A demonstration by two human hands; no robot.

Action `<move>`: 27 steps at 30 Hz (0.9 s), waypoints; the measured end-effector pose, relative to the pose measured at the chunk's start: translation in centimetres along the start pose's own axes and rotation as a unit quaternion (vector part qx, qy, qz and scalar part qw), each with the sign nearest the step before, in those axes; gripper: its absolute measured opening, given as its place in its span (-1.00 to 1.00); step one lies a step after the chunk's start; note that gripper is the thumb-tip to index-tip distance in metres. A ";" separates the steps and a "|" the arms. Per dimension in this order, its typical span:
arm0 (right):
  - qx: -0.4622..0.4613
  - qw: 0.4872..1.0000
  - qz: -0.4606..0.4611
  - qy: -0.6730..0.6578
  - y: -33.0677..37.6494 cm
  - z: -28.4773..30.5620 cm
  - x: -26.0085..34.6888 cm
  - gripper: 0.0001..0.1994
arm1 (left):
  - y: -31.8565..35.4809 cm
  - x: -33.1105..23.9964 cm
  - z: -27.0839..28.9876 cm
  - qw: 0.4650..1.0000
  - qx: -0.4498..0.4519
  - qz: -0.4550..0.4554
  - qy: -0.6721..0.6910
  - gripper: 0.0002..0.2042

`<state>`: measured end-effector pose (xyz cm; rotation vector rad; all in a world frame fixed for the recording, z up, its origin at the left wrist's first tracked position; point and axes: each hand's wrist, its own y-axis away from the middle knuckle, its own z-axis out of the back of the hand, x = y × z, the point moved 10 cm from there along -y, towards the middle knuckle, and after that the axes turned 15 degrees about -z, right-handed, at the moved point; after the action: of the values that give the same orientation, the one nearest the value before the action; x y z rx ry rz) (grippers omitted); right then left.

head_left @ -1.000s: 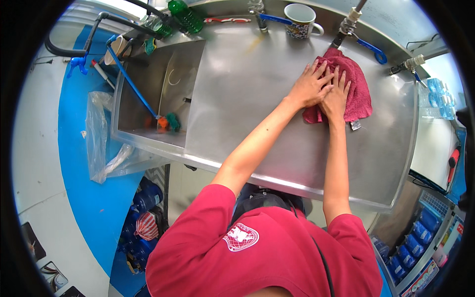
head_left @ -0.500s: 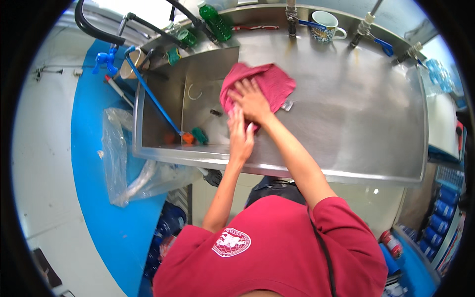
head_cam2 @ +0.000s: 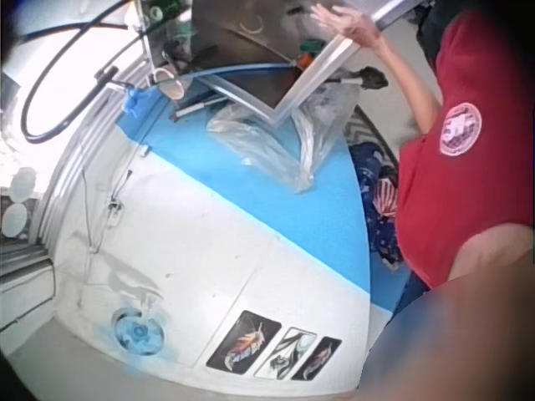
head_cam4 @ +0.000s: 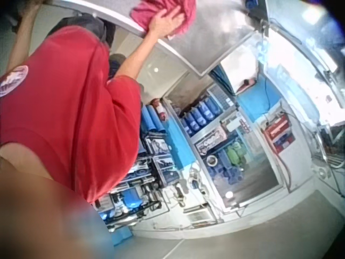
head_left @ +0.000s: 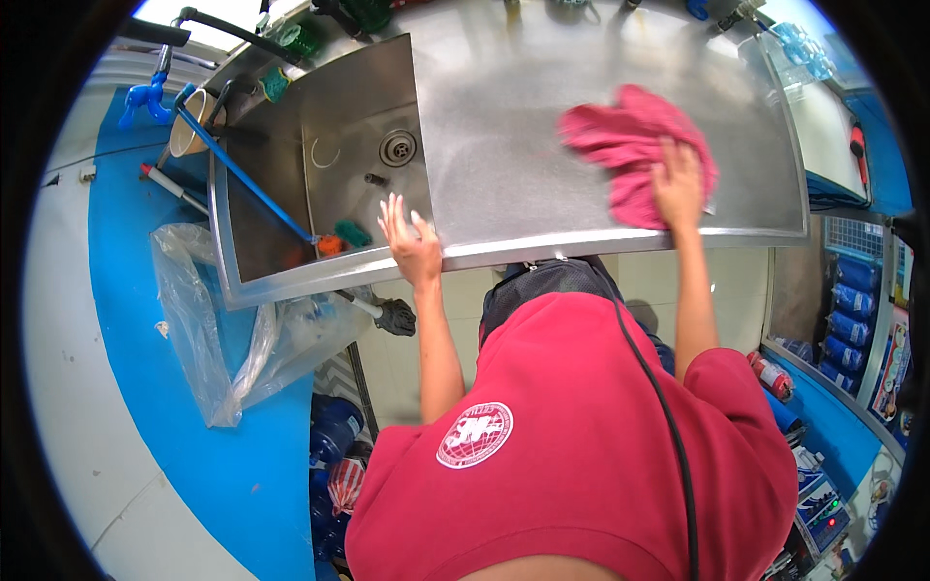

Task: The person mops the floor around stacked water jugs and a glass display case, then rinses the mop head in a stainless steel sink. They wring out a pink cloth and wipe the sink countertop and faucet area, moving a mug and toothbrush aside to clean underneath.

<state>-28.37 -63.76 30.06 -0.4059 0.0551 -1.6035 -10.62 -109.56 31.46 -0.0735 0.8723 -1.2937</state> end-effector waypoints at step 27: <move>0.172 0.883 0.400 -0.174 7.4 -1.8 16.9 -0.36 | -1.8 -15.0 -8.1 0.984 0.056 -0.168 0.012 -0.66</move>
<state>-22.16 -81.17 30.08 -0.3237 -0.3025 -0.6825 -17.09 -93.99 34.54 -0.1191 0.8286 -1.6602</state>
